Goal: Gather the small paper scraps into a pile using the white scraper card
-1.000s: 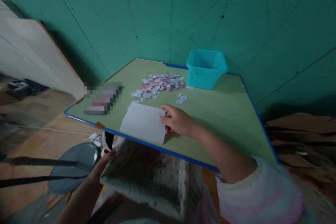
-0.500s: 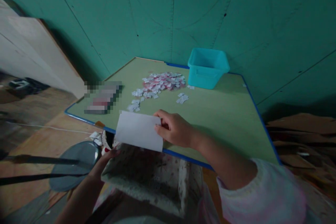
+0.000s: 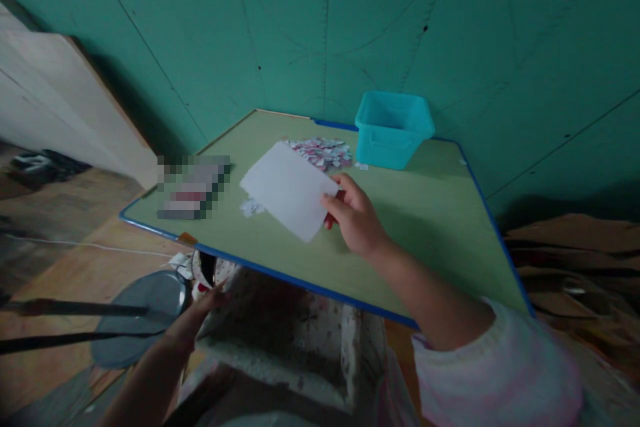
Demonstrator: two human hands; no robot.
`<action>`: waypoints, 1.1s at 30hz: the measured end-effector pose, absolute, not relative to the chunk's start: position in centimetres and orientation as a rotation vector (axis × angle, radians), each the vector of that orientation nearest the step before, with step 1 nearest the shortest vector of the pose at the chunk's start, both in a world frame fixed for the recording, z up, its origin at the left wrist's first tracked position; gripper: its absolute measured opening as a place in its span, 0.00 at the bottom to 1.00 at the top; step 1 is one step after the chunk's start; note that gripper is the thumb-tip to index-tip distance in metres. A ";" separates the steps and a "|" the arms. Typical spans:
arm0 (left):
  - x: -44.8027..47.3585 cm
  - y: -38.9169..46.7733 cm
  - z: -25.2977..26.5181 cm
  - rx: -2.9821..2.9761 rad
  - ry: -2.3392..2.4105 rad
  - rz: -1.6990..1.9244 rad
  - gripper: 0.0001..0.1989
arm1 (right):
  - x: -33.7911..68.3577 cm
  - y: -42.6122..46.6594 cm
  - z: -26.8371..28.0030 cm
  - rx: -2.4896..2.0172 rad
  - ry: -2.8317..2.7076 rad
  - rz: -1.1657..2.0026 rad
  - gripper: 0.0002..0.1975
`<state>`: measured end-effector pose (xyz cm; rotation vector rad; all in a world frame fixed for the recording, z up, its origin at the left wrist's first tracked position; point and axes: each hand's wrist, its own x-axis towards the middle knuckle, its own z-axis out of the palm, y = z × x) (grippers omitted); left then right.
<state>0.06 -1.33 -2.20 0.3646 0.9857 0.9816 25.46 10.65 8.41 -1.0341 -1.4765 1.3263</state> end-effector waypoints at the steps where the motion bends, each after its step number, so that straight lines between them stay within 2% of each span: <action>1: 0.0 -1.4 -2.0 0.378 1.011 0.980 0.26 | 25.6 11.1 8.3 -1.065 -1.427 1.283 0.09; 7: -0.5 -2.0 -1.8 0.494 1.167 0.866 0.28 | 26.2 12.3 7.7 -1.150 -1.315 1.126 0.10; 16: -2.0 -2.8 -3.8 0.695 1.052 0.805 0.33 | 29.0 14.9 7.5 -1.189 -1.250 0.741 0.17; 24: -1.7 -3.3 -3.9 0.655 1.070 0.842 0.30 | 29.8 15.8 6.7 -1.298 -1.322 0.605 0.18; 29: -1.4 -3.4 -3.6 0.685 1.128 0.864 0.30 | 30.7 15.8 7.0 -1.430 -1.586 0.170 0.15; 33: -1.2 -3.7 -4.1 0.669 1.183 0.929 0.25 | 31.1 15.4 7.5 -1.507 -1.690 0.032 0.15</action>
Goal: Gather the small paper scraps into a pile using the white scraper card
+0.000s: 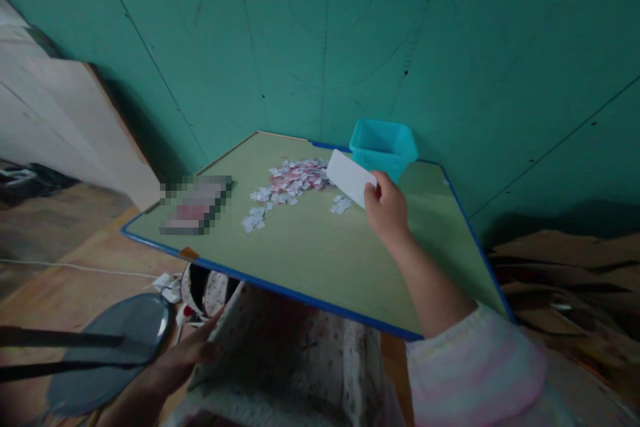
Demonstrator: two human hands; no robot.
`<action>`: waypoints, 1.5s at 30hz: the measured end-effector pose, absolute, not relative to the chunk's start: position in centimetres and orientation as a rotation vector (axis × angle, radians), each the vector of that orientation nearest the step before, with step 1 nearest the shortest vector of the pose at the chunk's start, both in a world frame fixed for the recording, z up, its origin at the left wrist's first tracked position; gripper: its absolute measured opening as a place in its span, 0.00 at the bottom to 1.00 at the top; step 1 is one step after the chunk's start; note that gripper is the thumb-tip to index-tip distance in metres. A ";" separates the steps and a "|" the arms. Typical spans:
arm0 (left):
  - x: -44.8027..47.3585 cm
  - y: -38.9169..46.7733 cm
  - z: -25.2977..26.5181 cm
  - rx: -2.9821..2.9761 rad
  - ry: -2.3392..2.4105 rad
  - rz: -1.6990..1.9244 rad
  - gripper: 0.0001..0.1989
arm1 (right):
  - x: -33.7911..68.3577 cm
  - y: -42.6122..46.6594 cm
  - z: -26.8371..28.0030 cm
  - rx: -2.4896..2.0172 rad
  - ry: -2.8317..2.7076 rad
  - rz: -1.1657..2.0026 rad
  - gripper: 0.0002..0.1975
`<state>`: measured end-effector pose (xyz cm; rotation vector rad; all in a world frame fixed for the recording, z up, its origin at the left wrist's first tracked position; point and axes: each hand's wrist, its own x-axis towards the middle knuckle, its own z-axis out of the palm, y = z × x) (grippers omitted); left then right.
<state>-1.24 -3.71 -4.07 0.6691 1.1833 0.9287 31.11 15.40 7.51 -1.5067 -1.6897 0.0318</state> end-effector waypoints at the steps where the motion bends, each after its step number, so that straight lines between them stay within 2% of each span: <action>1: -1.2 -3.8 -4.2 0.660 1.189 0.934 0.24 | 31.1 15.3 7.6 -1.515 -1.710 0.009 0.15; 7: -1.4 -3.6 -4.7 0.687 1.220 0.906 0.29 | 30.8 14.9 8.0 -1.506 -1.865 -0.082 0.15; 20: -1.7 -3.1 -4.2 0.689 1.130 0.795 0.33 | 31.0 14.4 8.4 -1.450 -1.876 -0.125 0.15; 45: 1.0 -1.8 -1.8 0.450 1.209 1.011 0.36 | 29.5 12.2 10.2 -1.322 -1.736 0.167 0.08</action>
